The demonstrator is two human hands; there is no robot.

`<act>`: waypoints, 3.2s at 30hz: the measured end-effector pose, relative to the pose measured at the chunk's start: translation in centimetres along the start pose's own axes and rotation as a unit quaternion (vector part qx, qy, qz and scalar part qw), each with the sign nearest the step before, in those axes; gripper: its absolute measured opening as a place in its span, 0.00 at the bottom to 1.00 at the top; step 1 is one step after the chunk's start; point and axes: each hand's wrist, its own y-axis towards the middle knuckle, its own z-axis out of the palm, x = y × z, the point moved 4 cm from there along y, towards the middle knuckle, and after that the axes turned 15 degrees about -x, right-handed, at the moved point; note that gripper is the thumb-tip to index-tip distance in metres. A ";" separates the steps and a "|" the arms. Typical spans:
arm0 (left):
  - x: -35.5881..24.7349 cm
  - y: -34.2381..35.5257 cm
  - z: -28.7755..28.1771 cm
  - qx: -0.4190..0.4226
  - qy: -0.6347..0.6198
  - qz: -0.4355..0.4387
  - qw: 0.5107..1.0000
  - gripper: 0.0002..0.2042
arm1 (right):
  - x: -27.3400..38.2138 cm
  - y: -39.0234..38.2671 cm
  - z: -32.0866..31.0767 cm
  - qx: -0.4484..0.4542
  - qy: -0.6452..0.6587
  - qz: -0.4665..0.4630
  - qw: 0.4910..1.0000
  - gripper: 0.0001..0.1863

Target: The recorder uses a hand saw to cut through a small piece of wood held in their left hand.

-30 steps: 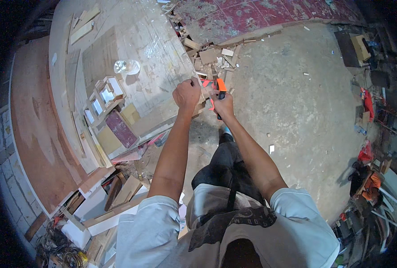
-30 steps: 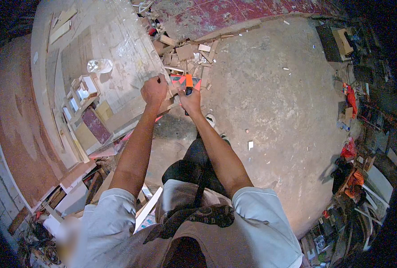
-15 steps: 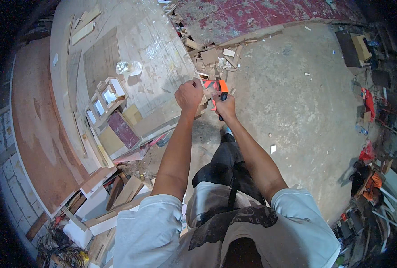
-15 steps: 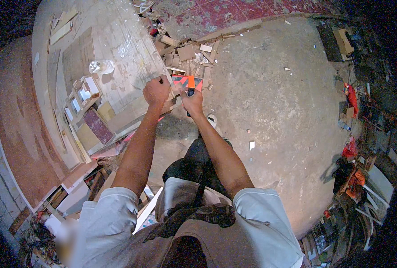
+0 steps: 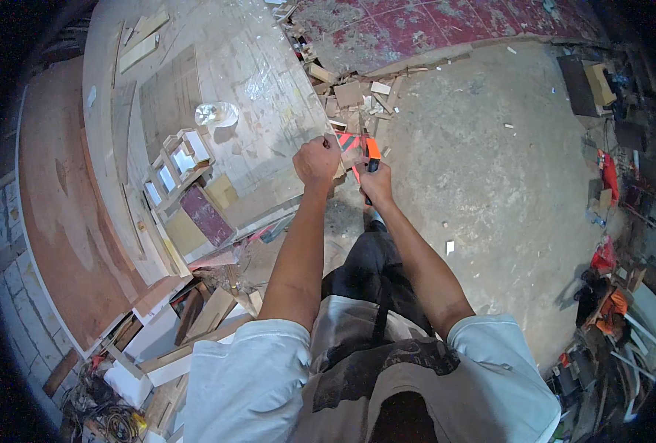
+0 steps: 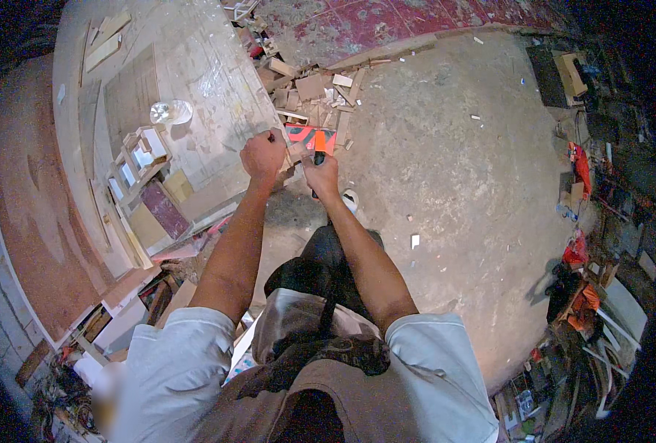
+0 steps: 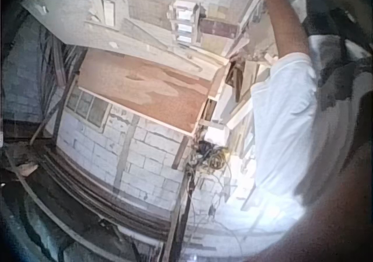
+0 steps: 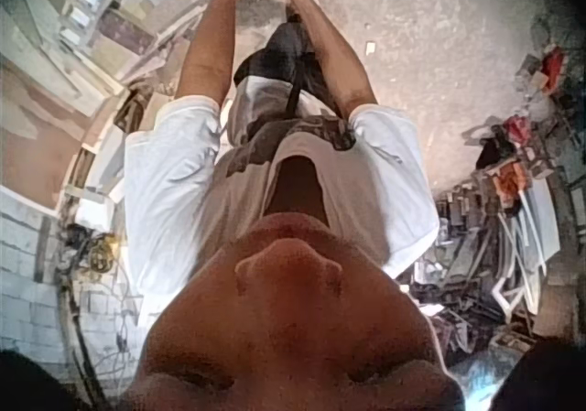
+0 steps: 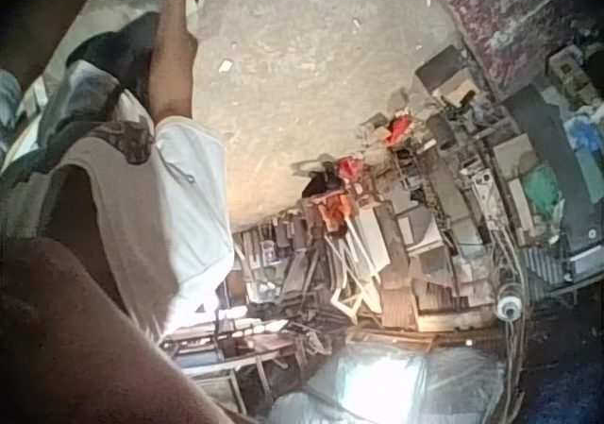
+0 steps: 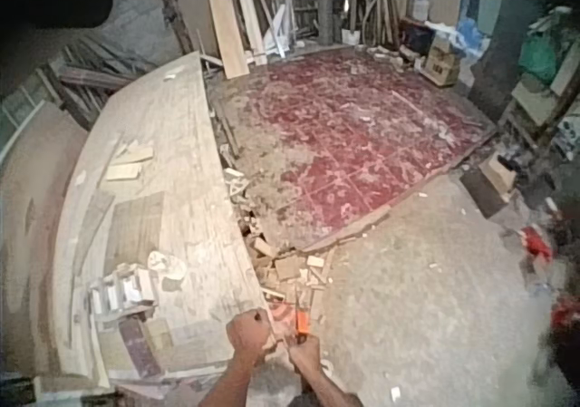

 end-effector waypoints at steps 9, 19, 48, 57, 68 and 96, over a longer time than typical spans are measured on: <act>0.9 0.1 -0.1 0.021 -0.002 -0.017 1.000 0.18 | 1.4 -0.8 0.1 -0.004 0.024 -0.018 1.000 0.12; 0.3 0.2 -0.2 0.038 0.016 -0.026 0.999 0.19 | 0.3 -0.4 0.3 0.012 0.004 0.010 1.000 0.09; 1.0 0.0 0.5 -0.004 0.010 0.017 1.000 0.16 | 1.2 -0.1 -0.4 0.046 -0.029 0.033 0.998 0.14; 0.5 0.0 0.6 -0.025 -0.011 0.002 1.000 0.14 | 0.7 1.7 0.1 0.026 -0.072 -0.017 0.997 0.10; 0.3 0.0 0.2 0.003 -0.007 -0.014 1.000 0.15 | -0.3 2.1 0.9 -0.015 -0.051 -0.018 0.998 0.08; 1.5 0.1 -0.8 0.068 -0.026 -0.016 0.997 0.21 | 1.5 0.8 1.3 0.039 -0.042 -0.036 0.998 0.12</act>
